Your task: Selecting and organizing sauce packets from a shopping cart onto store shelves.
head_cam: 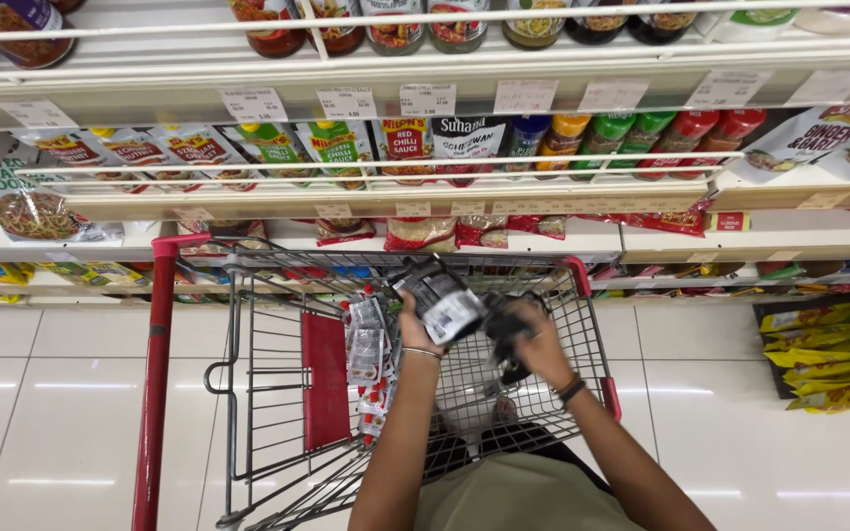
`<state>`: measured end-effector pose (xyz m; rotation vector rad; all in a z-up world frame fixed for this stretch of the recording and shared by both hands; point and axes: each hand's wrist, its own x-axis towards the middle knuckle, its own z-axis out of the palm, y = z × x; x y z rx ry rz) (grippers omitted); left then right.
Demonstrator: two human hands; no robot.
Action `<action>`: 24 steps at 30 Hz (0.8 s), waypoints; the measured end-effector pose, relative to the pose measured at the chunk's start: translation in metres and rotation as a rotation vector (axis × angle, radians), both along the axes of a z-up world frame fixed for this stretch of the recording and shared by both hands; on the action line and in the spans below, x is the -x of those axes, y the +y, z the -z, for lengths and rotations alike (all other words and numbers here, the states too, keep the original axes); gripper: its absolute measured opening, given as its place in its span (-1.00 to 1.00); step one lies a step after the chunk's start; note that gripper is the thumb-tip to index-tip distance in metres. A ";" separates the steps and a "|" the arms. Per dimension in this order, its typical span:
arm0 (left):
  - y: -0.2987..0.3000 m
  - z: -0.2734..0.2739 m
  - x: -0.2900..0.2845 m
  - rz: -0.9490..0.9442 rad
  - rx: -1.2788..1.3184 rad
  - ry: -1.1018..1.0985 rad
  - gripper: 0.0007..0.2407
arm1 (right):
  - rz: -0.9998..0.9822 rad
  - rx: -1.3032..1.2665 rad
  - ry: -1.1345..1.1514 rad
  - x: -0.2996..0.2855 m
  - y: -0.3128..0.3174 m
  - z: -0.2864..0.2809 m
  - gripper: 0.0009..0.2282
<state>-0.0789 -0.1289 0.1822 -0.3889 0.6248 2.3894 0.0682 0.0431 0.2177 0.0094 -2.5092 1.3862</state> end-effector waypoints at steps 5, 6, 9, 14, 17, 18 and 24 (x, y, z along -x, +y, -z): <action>0.012 0.012 -0.003 -0.070 -0.133 -0.019 -0.66 | 0.427 0.519 0.036 0.007 -0.005 -0.024 -0.58; 0.019 0.030 -0.004 -0.064 -0.130 -0.051 -0.73 | 0.304 0.274 0.049 0.010 -0.021 -0.045 -0.54; 0.024 0.023 -0.008 -0.040 -0.098 -0.110 -0.82 | 0.188 -0.001 0.091 0.014 -0.041 -0.089 -0.43; 0.022 0.056 -0.015 0.001 -0.021 -0.074 -0.88 | 0.158 -0.098 0.003 0.013 -0.043 -0.090 -0.35; 0.024 0.042 -0.017 -0.002 -0.019 -0.057 -0.91 | 0.220 -0.093 -0.020 0.012 -0.034 -0.068 -0.52; 0.024 0.027 -0.019 -0.025 0.008 -0.060 -0.92 | 0.188 -0.124 -0.033 0.011 -0.028 -0.063 -0.57; 0.015 0.037 -0.026 -0.005 0.021 -0.067 -0.88 | -0.066 -0.064 0.005 0.008 0.019 -0.050 -0.66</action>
